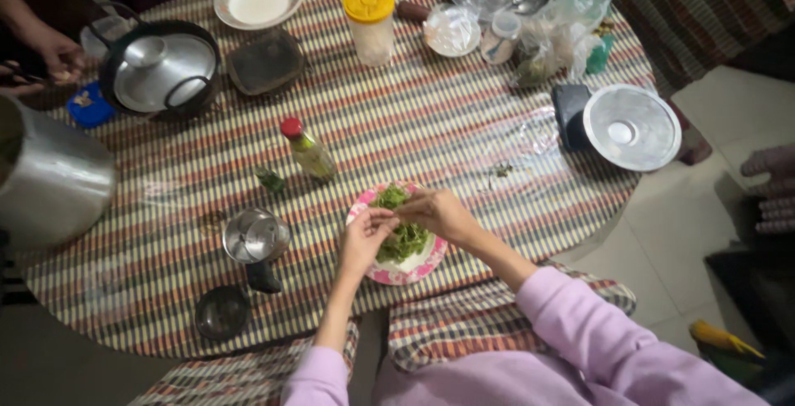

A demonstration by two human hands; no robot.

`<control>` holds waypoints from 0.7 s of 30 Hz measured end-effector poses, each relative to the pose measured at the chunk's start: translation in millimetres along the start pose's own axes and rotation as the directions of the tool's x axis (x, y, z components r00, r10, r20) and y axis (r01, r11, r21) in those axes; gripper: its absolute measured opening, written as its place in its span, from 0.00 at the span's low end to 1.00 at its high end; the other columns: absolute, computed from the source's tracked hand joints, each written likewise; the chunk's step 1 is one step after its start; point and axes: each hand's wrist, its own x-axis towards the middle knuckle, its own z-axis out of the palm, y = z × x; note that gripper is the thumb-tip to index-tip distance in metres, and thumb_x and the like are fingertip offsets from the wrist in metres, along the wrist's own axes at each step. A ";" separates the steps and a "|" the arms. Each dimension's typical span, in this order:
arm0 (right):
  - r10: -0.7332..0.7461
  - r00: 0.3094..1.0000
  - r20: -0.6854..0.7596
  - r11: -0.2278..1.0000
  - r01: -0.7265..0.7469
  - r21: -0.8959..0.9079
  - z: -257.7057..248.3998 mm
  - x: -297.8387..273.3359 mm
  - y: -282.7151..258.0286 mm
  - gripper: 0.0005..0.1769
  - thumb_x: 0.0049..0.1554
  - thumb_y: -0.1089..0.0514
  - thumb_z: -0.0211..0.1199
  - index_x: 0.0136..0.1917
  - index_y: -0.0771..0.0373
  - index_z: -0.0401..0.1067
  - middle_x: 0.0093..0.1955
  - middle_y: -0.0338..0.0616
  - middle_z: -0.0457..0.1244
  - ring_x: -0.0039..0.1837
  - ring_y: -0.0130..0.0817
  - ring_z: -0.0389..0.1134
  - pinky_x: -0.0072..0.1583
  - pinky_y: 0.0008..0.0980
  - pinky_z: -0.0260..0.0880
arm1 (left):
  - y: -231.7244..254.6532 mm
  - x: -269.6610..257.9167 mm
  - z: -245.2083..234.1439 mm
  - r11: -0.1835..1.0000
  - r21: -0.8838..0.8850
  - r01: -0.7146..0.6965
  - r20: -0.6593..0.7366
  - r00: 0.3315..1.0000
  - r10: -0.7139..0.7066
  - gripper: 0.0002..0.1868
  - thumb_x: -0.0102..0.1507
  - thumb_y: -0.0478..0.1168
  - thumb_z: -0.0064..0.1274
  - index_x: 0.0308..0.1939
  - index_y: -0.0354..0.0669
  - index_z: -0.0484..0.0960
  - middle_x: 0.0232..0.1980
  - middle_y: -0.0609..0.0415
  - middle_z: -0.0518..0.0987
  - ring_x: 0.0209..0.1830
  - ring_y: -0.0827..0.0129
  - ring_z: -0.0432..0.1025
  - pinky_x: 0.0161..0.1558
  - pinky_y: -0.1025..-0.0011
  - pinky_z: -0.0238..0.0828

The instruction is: The person picks up green leafy vegetables from a plate and places them into a small metal cup. The person handles the vegetables by hand, repeatedly transferring them from the plate to the cup.

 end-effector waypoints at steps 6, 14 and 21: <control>-0.031 0.999 0.032 0.999 0.032 -0.039 -3.8 2.7 5.7 0.09 0.54 0.64 0.69 0.49 0.65 0.83 0.44 0.46 0.73 0.44 0.38 0.75 0.48 0.36 0.77 | -5.6 1.9 -0.9 0.991 0.059 -0.120 0.025 0.993 0.119 0.10 0.63 0.39 0.61 0.46 0.40 0.85 0.40 0.58 0.86 0.40 0.76 0.80 0.43 0.77 0.78; 0.467 0.884 0.020 0.775 -0.421 0.471 -7.6 5.3 12.3 0.09 0.58 0.59 0.64 0.48 0.65 0.81 0.44 0.48 0.74 0.45 0.34 0.75 0.49 0.32 0.78 | -9.2 8.0 -5.9 0.974 -0.008 -0.226 0.042 0.973 0.226 0.10 0.63 0.40 0.60 0.46 0.40 0.86 0.41 0.56 0.87 0.41 0.75 0.82 0.46 0.77 0.80; 0.298 0.820 -0.489 0.906 -0.404 -0.126 -73.5 -14.1 115.8 0.13 0.60 0.62 0.63 0.58 0.65 0.78 0.50 0.57 0.72 0.48 0.42 0.74 0.52 0.41 0.73 | -2.0 8.8 -22.8 0.995 -0.004 -0.097 -0.143 0.985 0.096 0.13 0.65 0.41 0.59 0.49 0.38 0.86 0.41 0.53 0.87 0.37 0.70 0.80 0.41 0.74 0.78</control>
